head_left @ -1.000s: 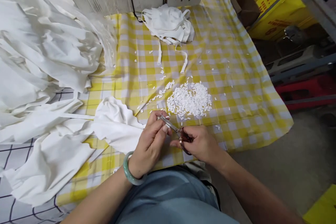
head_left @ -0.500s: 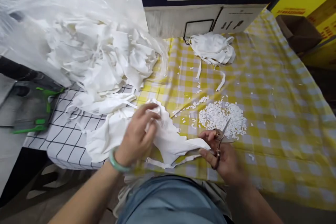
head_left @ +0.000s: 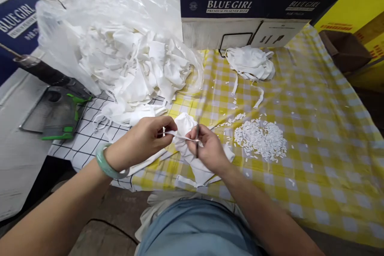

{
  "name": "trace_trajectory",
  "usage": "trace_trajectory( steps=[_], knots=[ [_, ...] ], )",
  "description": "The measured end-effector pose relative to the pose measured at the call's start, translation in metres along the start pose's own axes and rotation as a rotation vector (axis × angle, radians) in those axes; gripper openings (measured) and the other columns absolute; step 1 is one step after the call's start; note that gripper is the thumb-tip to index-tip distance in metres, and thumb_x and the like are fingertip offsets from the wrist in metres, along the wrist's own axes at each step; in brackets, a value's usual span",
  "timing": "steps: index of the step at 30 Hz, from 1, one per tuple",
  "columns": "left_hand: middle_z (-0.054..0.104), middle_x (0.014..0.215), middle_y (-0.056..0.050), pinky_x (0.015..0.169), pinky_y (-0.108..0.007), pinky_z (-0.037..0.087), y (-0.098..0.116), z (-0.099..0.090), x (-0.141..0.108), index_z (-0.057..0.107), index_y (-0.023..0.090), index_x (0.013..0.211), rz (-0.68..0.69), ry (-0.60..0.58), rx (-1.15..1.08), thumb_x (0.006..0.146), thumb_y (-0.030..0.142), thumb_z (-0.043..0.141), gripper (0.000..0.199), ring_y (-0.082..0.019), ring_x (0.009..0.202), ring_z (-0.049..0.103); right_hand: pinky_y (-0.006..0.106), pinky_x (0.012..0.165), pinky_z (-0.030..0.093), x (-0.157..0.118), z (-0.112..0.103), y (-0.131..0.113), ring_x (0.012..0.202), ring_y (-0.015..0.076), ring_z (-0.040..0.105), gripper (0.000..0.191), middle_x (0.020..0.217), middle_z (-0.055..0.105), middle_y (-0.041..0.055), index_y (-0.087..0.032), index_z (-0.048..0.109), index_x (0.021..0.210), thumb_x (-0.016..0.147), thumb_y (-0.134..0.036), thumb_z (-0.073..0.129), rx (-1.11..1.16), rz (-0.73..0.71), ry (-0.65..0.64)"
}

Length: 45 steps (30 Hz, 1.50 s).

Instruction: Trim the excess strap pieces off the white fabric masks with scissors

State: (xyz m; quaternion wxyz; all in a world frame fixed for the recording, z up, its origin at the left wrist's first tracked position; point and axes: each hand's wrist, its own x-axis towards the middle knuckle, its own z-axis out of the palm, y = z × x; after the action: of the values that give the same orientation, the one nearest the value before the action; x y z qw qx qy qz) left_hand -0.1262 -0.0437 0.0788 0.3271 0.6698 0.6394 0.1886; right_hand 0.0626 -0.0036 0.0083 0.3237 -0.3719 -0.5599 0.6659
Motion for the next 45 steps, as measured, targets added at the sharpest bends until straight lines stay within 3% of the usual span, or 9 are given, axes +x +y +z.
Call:
trace_trajectory(
  steps=[3, 5, 8, 10, 15, 20, 23, 29, 45],
  knots=[
    [0.043, 0.061, 0.003, 0.05, -0.021, 0.031, 0.003, -0.013, -0.011, 0.064, 0.017, 0.08, -0.074, -0.247, -0.226, 0.092, 0.035, 0.056, 0.023, -0.01, 0.055, 0.037, 0.023, 0.065, 0.043, 0.006, -0.012, -0.007, 0.067, 0.0106, 0.053, 0.031, 0.078, 0.058, -0.0035, -0.021, 0.049, 0.076, 0.067, -0.028, 0.078, 0.359, 0.129, -0.047],
    [0.048, 0.068, 0.001, 0.056, -0.022, 0.04, 0.006, -0.01, -0.016, 0.067, 0.017, 0.082, 0.007, -0.298, -0.413, 0.095, 0.033, 0.053, 0.025, -0.011, 0.062, 0.044, 0.023, 0.064, 0.043, 0.006, -0.016, -0.012, 0.066, 0.0104, 0.053, 0.034, 0.079, 0.059, -0.0038, -0.022, 0.052, 0.078, 0.063, -0.027, 0.081, 0.483, 0.197, -0.063],
    [0.059, 0.098, -0.007, 0.088, -0.028, 0.047, 0.015, 0.015, -0.016, 0.071, 0.018, 0.085, 0.212, -0.091, -0.637, 0.094, 0.024, 0.056, 0.019, -0.019, 0.098, 0.056, 0.025, 0.063, 0.043, 0.0, -0.007, -0.011, 0.064, 0.0113, 0.052, 0.037, 0.072, 0.057, -0.0046, -0.022, 0.052, 0.075, 0.059, -0.029, 0.085, 0.546, 0.273, -0.106],
    [0.058, 0.11, -0.009, 0.096, -0.03, 0.045, 0.023, 0.038, -0.013, 0.072, 0.018, 0.084, 0.264, 0.049, -0.78, 0.095, 0.021, 0.056, 0.019, -0.021, 0.11, 0.053, 0.025, 0.061, 0.042, -0.007, 0.001, -0.005, 0.061, 0.0111, 0.05, 0.04, 0.065, 0.051, -0.0059, -0.022, 0.051, 0.072, 0.057, -0.034, 0.086, 0.555, 0.305, -0.11],
    [0.051, 0.095, -0.005, 0.059, -0.024, 0.04, 0.033, 0.09, -0.004, 0.069, 0.017, 0.079, 0.139, 0.177, -1.097, 0.098, 0.026, 0.053, 0.027, -0.011, 0.071, 0.048, 0.027, 0.065, 0.044, -0.033, -0.015, 0.005, 0.066, 0.0127, 0.051, 0.043, 0.07, 0.054, -0.0045, -0.022, 0.051, 0.081, 0.066, -0.047, 0.082, 0.279, 0.255, -0.052],
    [0.046, 0.102, -0.005, 0.059, -0.024, 0.037, 0.036, 0.117, -0.003, 0.069, 0.019, 0.084, 0.072, 0.245, -1.039, 0.099, 0.025, 0.051, 0.024, -0.012, 0.077, 0.045, 0.03, 0.07, 0.04, -0.063, -0.061, -0.01, 0.074, 0.0165, 0.049, 0.038, 0.076, 0.053, 0.0, -0.021, 0.05, 0.073, 0.072, -0.047, 0.077, -0.549, 0.001, 0.074],
    [0.045, 0.107, -0.006, 0.065, -0.025, 0.04, 0.039, 0.125, -0.003, 0.068, 0.02, 0.087, 0.094, 0.242, -0.95, 0.1, 0.024, 0.048, 0.025, -0.016, 0.094, 0.048, 0.028, 0.062, 0.035, -0.074, -0.071, -0.017, 0.064, 0.0149, 0.045, 0.042, 0.067, 0.051, -0.0008, -0.02, 0.047, 0.064, 0.071, -0.049, 0.076, -0.746, -0.026, 0.014],
    [0.047, 0.098, -0.005, 0.088, -0.031, 0.041, 0.041, 0.133, -0.002, 0.059, 0.02, 0.081, 0.192, 0.27, -0.793, 0.1, 0.018, 0.044, 0.025, -0.02, 0.107, 0.046, 0.027, 0.061, 0.034, -0.078, -0.069, -0.017, 0.061, 0.0141, 0.046, 0.04, 0.062, 0.052, -0.0009, -0.019, 0.048, 0.062, 0.068, -0.046, 0.077, -0.805, -0.057, 0.034],
    [0.052, 0.088, -0.007, 0.09, -0.037, 0.042, 0.041, 0.138, -0.002, 0.059, 0.02, 0.08, 0.275, 0.325, -0.633, 0.1, 0.02, 0.044, 0.025, -0.023, 0.104, 0.046, 0.026, 0.06, 0.033, -0.077, -0.069, -0.015, 0.058, 0.0124, 0.045, 0.037, 0.057, 0.051, -0.0033, -0.021, 0.044, 0.059, 0.07, -0.039, 0.075, -0.767, -0.059, 0.05]
  ],
)
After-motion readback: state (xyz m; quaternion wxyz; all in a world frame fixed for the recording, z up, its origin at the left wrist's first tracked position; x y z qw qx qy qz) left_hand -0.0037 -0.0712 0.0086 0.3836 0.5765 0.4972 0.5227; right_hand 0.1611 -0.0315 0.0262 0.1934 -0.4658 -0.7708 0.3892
